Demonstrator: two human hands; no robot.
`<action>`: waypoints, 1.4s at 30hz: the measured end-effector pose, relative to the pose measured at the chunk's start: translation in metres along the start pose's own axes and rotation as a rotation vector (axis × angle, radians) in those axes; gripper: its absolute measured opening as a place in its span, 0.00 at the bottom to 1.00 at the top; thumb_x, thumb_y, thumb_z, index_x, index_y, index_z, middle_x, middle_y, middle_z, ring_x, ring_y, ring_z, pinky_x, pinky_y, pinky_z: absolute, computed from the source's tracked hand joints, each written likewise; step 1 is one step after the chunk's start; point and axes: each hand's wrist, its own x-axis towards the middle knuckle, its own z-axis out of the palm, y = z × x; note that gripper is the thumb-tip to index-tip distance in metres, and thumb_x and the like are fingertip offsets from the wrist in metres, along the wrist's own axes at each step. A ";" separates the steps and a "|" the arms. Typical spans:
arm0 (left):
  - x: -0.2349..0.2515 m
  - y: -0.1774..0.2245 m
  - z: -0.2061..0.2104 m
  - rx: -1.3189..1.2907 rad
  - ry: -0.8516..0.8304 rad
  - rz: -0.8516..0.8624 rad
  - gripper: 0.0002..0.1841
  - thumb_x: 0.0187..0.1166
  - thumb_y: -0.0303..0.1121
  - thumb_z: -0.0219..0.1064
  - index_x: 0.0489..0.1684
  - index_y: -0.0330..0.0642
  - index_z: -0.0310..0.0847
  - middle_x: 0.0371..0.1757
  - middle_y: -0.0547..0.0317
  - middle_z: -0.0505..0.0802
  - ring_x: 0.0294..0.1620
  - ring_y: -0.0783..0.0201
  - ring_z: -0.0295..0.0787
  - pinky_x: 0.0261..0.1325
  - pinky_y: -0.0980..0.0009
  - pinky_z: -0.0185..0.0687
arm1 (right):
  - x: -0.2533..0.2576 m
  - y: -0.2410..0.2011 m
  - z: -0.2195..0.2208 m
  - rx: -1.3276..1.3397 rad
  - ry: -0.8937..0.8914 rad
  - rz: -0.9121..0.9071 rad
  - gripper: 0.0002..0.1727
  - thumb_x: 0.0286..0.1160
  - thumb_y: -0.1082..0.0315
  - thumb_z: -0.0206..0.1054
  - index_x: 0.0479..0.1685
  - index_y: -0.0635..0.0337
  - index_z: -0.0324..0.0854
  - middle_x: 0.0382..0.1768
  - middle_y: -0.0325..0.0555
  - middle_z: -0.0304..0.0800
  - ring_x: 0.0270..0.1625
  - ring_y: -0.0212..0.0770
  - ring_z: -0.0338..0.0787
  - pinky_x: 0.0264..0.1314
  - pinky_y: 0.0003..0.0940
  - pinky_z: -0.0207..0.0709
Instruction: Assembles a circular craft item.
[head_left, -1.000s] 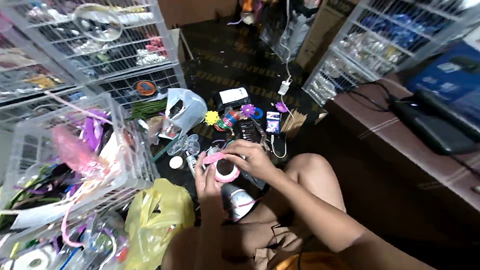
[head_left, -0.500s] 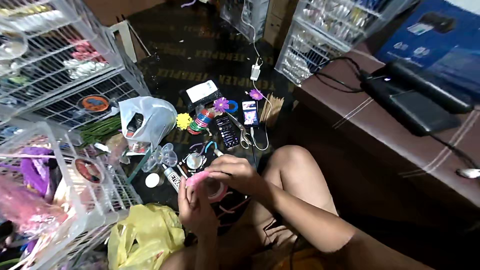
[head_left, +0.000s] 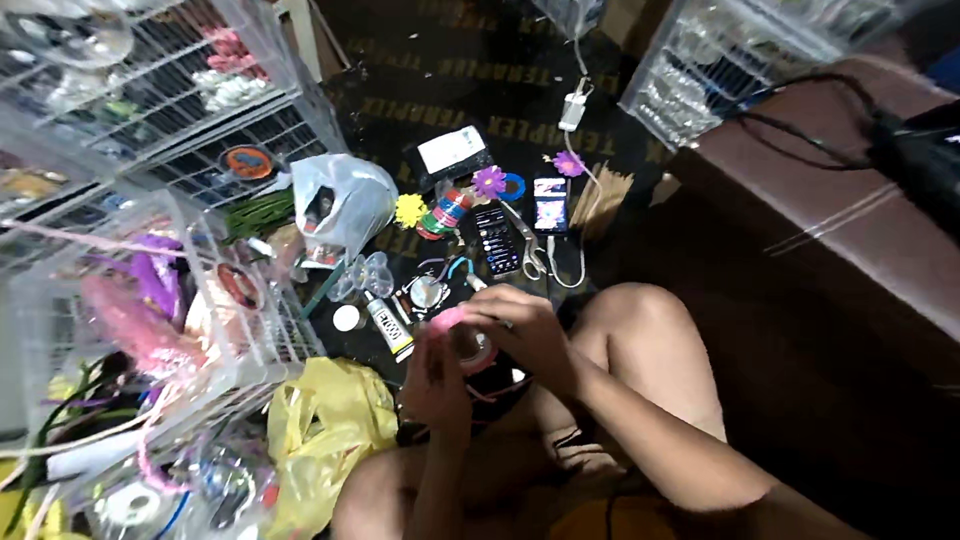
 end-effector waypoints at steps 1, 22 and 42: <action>0.000 -0.001 -0.001 -0.001 0.016 0.001 0.14 0.76 0.23 0.71 0.51 0.16 0.84 0.41 0.48 0.96 0.40 0.80 0.93 0.51 0.81 0.88 | 0.001 -0.002 0.001 -0.011 -0.004 0.001 0.10 0.78 0.67 0.69 0.46 0.61 0.94 0.49 0.46 0.95 0.54 0.33 0.92 0.60 0.26 0.85; 0.027 0.008 -0.033 -0.625 -0.168 -0.466 0.21 0.81 0.20 0.63 0.72 0.26 0.67 0.46 0.49 0.96 0.44 0.65 0.95 0.50 0.67 0.91 | 0.019 -0.032 0.024 -0.029 0.044 -0.023 0.09 0.76 0.70 0.72 0.48 0.65 0.92 0.47 0.47 0.94 0.49 0.30 0.93 0.54 0.24 0.88; 0.047 -0.026 -0.069 -0.275 -0.639 -0.534 0.08 0.84 0.28 0.64 0.41 0.36 0.89 0.42 0.58 0.95 0.44 0.71 0.90 0.53 0.69 0.86 | -0.004 0.001 0.005 -0.356 -0.201 -0.294 0.10 0.80 0.71 0.67 0.48 0.66 0.92 0.45 0.50 0.97 0.52 0.46 0.96 0.63 0.37 0.86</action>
